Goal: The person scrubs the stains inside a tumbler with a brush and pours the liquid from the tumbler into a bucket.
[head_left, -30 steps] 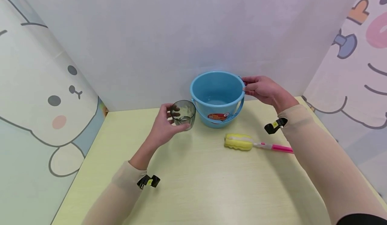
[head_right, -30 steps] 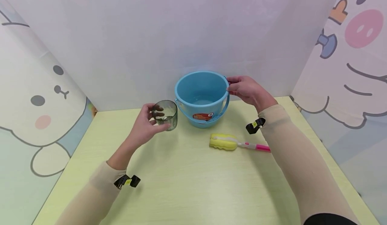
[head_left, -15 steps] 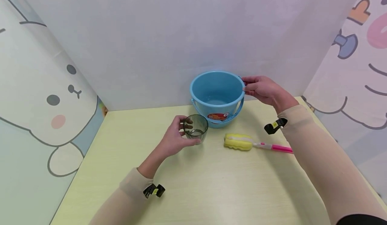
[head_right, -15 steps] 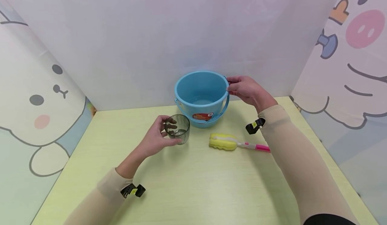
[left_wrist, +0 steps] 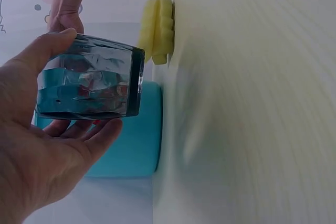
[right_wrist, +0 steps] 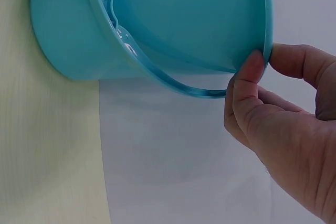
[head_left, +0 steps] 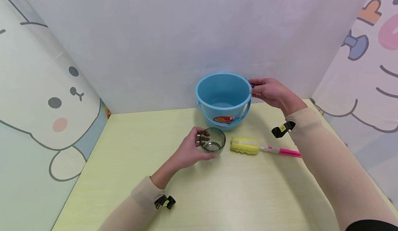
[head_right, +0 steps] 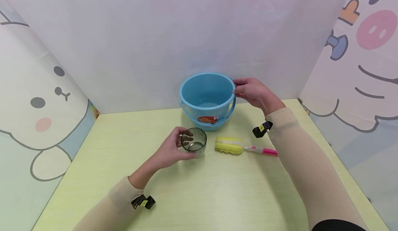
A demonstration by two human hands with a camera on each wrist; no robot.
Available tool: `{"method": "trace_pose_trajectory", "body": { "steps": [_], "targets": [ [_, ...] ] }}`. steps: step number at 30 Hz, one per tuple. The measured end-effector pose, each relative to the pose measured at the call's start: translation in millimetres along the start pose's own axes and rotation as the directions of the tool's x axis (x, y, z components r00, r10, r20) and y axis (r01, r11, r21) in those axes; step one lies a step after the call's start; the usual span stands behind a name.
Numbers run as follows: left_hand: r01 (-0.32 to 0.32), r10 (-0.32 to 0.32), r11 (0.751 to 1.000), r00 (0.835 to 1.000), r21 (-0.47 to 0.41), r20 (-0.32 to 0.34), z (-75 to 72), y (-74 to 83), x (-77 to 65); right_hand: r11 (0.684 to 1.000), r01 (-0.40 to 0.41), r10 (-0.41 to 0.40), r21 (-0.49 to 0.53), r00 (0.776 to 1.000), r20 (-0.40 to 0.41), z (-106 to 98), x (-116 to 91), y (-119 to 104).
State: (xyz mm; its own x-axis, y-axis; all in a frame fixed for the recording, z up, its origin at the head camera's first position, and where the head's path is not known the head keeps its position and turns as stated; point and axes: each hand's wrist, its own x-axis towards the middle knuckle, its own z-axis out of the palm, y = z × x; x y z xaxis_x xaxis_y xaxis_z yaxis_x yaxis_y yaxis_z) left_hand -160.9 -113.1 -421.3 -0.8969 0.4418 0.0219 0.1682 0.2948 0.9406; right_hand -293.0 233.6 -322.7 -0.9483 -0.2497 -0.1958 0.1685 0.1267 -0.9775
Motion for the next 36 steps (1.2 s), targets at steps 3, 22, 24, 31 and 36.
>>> {"method": "trace_pose_trajectory", "body": {
  "steps": [3,22,24,31,36],
  "targets": [
    [0.012,-0.012,1.000,1.000,-0.001,0.017,4.6,-1.2,-0.3,1.000,-0.001,0.001,0.007,1.000,-0.004,-1,0,1],
    [0.003,-0.001,0.999,0.997,-0.032,0.079,25.7,-12.3,-6.5,1.000,0.008,-0.008,0.000,1.000,-0.002,1,0,-1],
    [-0.002,0.005,0.999,0.996,-0.033,0.086,26.9,-13.2,-6.8,1.000,0.008,-0.008,-0.004,1.000,-0.004,1,-1,-1],
    [-0.009,0.012,1.000,0.995,-0.026,0.101,30.8,-14.5,-9.4,1.000,0.007,-0.007,-0.004,1.000,-0.004,2,-2,-1],
    [0.001,0.002,0.999,0.994,-0.033,0.110,31.6,-14.1,-11.1,1.000,0.009,-0.009,-0.008,1.000,0.000,2,-1,-1]
  ]
}}
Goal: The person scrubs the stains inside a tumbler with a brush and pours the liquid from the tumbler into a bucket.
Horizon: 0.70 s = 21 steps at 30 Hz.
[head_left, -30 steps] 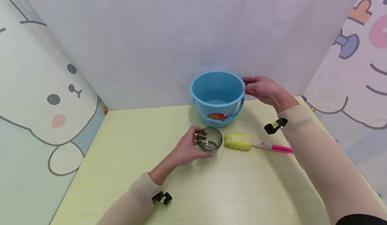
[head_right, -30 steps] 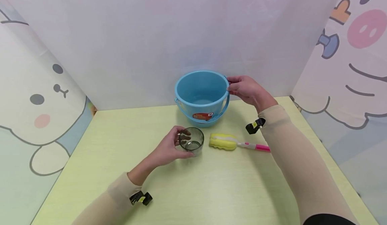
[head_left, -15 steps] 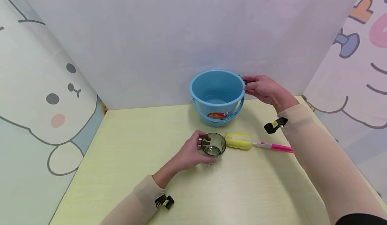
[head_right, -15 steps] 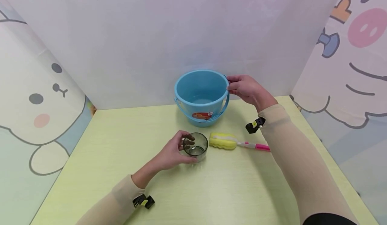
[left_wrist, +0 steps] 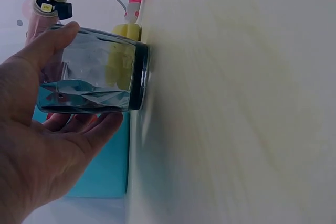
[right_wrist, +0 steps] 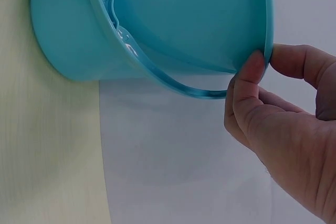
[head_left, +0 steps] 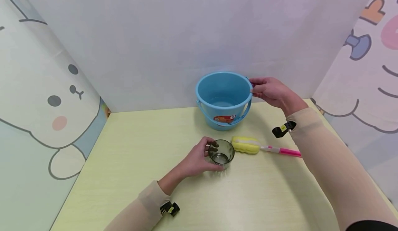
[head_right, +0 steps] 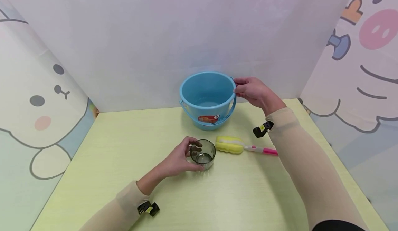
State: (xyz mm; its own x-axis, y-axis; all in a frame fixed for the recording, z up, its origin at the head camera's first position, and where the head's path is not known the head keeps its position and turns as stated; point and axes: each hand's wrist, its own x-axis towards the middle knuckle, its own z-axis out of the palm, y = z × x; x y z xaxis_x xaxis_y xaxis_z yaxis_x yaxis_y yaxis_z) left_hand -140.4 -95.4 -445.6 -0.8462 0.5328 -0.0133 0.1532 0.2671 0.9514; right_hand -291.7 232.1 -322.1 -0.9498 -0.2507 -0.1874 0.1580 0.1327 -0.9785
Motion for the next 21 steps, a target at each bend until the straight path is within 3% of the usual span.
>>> {"method": "trace_pose_trajectory", "body": {
  "steps": [21],
  "targets": [
    [0.007,-0.007,1.000,1.000,-0.011,0.021,0.6,-4.4,-2.0,1.000,0.002,-0.002,-0.031,1.000,0.001,-0.7,-3.1,0.4]
  ]
}}
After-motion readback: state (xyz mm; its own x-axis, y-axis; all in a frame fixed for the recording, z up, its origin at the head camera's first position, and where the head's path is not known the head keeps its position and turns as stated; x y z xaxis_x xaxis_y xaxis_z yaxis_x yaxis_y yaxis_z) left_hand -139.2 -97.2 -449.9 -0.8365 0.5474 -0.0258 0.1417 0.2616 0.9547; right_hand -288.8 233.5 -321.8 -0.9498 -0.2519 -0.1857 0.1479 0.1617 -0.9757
